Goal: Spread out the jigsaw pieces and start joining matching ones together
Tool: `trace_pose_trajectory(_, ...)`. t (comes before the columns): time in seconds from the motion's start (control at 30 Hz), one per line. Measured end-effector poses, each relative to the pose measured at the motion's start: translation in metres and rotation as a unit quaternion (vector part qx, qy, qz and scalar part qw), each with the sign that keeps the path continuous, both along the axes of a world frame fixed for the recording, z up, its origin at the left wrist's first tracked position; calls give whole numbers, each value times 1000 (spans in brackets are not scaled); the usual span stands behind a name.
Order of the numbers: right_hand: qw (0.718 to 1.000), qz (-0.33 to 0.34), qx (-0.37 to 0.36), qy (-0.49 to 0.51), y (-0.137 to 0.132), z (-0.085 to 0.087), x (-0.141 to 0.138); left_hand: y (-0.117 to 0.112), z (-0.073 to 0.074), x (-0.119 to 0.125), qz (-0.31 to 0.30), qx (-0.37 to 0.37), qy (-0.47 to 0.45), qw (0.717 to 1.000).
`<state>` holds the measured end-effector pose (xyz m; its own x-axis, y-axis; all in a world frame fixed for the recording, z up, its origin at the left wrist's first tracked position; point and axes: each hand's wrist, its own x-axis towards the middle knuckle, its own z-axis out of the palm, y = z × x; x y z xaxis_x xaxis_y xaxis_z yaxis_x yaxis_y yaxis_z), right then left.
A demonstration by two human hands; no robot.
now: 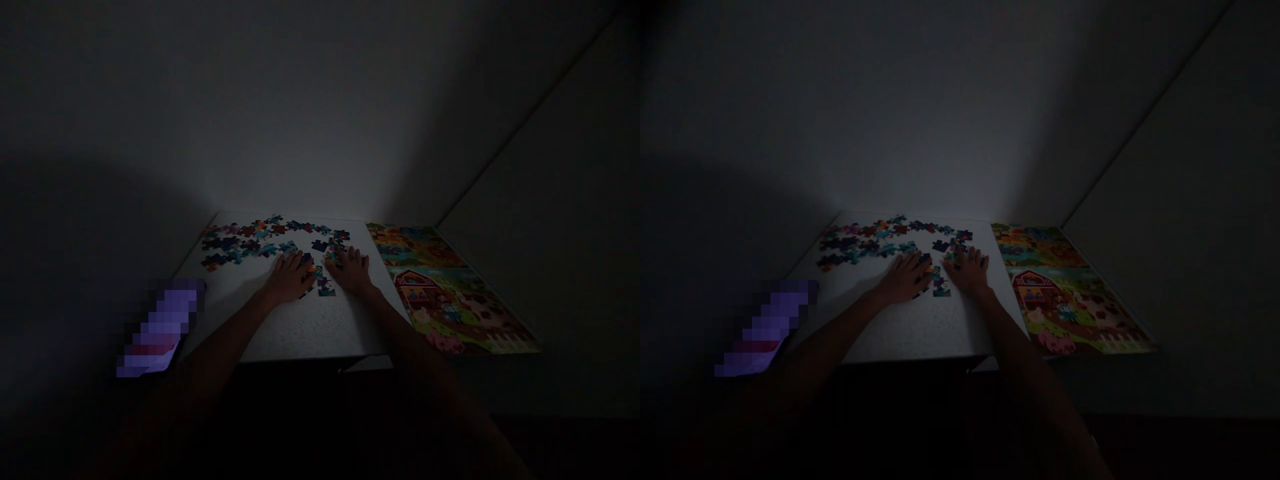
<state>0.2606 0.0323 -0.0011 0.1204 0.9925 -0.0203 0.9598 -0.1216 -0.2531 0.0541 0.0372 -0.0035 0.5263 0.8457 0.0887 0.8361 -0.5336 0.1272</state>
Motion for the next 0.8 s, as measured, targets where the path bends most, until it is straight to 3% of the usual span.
trace_pose_trajectory(0.23,1000,-4,-12,6,32,-2,-13,-30,-3,13,-38,24,-28,999)
trace_pose_trajectory(0.47,997,48,-54,34,54,6,-37,-45,3,20,-77,47,-85,992)
trace_pose_trajectory(0.63,994,97,-12,49,69,17,-49,-45,6,19,-87,49,-85,991)
trace_pose_trajectory(0.8,990,134,49,8,105,22,-30,-46,7,22,-129,27,-56,990)
